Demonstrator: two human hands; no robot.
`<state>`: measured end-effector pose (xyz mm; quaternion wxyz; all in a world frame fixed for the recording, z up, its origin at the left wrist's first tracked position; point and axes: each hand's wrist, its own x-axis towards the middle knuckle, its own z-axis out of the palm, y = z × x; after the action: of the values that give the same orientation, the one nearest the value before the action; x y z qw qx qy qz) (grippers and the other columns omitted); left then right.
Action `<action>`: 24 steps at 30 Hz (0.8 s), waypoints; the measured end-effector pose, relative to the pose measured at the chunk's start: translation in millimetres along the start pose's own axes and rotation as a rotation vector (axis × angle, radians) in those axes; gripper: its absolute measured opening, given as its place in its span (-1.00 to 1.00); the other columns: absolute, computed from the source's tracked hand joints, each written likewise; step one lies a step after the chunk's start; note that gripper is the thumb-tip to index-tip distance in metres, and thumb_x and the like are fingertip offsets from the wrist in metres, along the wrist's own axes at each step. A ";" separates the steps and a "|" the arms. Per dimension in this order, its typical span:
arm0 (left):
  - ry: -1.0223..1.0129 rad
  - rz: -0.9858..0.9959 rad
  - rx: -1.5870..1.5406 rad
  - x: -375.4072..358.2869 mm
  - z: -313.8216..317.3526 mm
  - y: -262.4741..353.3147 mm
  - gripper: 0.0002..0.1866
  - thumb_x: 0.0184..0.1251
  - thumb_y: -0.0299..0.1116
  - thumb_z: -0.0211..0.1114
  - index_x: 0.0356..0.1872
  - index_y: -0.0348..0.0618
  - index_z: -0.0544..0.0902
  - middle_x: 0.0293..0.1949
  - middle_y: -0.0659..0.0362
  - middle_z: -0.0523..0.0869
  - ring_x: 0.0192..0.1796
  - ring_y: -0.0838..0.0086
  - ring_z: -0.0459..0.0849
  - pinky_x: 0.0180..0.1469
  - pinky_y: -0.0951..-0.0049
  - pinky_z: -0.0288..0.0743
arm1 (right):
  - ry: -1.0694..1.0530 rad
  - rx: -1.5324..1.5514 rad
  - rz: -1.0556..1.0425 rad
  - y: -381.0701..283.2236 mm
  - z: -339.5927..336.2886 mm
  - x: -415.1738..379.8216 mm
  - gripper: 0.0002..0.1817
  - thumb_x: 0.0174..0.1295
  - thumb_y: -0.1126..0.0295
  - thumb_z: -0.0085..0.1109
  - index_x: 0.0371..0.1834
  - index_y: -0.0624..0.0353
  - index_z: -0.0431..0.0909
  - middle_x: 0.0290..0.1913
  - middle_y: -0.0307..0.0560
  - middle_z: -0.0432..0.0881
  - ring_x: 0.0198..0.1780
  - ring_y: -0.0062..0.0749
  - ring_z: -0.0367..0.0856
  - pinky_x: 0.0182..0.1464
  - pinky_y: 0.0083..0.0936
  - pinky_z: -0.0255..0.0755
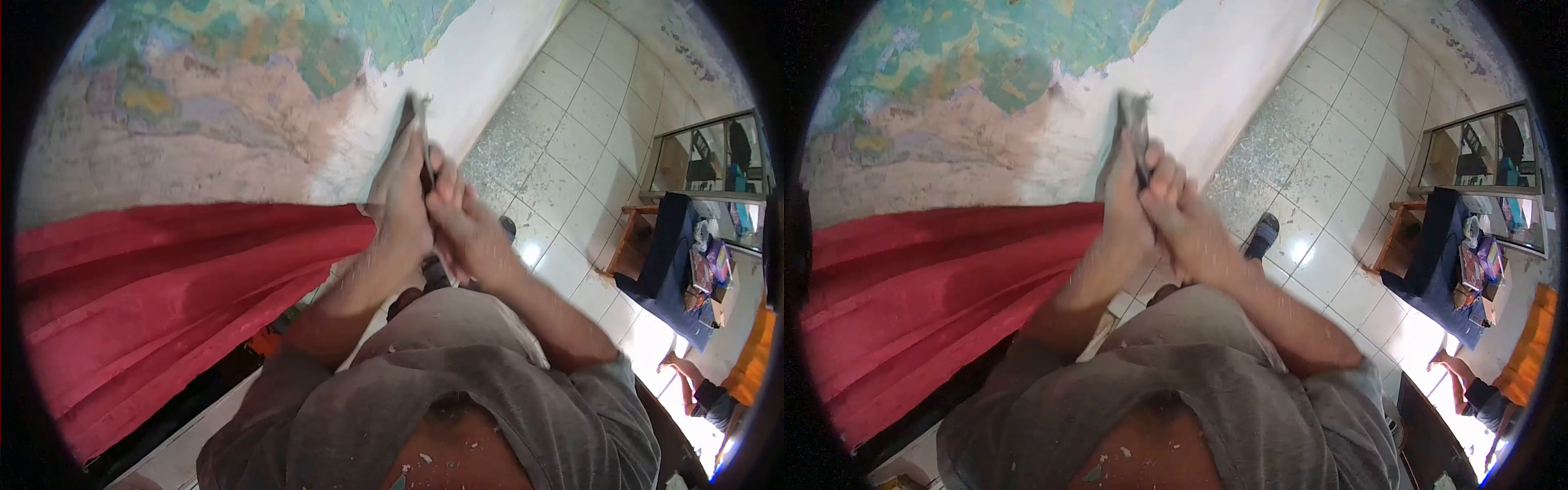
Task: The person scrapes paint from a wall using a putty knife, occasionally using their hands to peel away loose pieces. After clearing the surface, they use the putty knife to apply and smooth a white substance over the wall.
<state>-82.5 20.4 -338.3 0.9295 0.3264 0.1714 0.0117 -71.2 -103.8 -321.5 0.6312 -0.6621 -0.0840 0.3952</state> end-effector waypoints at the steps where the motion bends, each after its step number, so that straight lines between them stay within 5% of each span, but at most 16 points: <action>1: 0.043 -0.021 -0.023 16.2 -0.6 1.9 -0.51 0.53 0.26 -0.02 -0.36 0.07 0.35 -0.64 0.34 0.33 -0.54 0.55 0.32 -0.21 0.40 0.39 | -0.047 0.004 0.107 -14.7 -7.5 10.2 -0.40 0.46 -0.08 0.00 -0.47 0.31 0.50 -0.68 -0.11 0.48 -0.63 -0.44 0.56 -0.47 -0.52 0.41; 15: 0.023 0.052 0.036 25.8 17.1 -11.3 -0.45 0.49 0.36 -0.08 -0.37 0.09 0.37 -0.65 0.37 0.35 -0.56 0.56 0.34 -0.15 0.33 0.49 | -0.087 0.143 0.060 -8.5 -27.9 10.8 -0.49 0.49 -0.10 -0.01 -0.27 0.19 0.51 -0.60 -0.22 0.46 -0.66 -0.58 0.41 -0.66 -0.62 0.23; 20: -0.052 0.046 0.051 -22.3 -2.9 -11.0 -0.44 0.51 0.35 -0.13 -0.30 0.03 0.38 -0.60 0.27 0.46 -0.35 0.32 0.66 0.08 0.10 0.56 | -0.134 0.286 0.123 0.0 3.9 -18.7 -0.54 0.49 -0.05 0.00 -0.17 0.20 0.47 -0.59 -0.20 0.45 -0.67 -0.57 0.39 -0.72 -0.61 0.20; 24: -0.084 -0.002 -0.058 -43.7 -25.7 -6.0 -0.47 0.54 0.31 -0.14 -0.31 0.03 0.34 -0.62 0.28 0.40 -0.46 0.40 0.51 -0.05 0.21 0.48 | -0.153 0.382 0.071 27.5 34.1 -26.5 -0.60 0.51 0.01 -0.02 -0.10 0.18 0.44 -0.60 -0.19 0.43 -0.68 -0.54 0.37 -0.73 -0.59 0.22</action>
<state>-132.6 25.3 -347.1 0.9450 0.2993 0.1319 0.0022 -121.1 -99.0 -331.5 0.7225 -0.5011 -0.0320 0.4753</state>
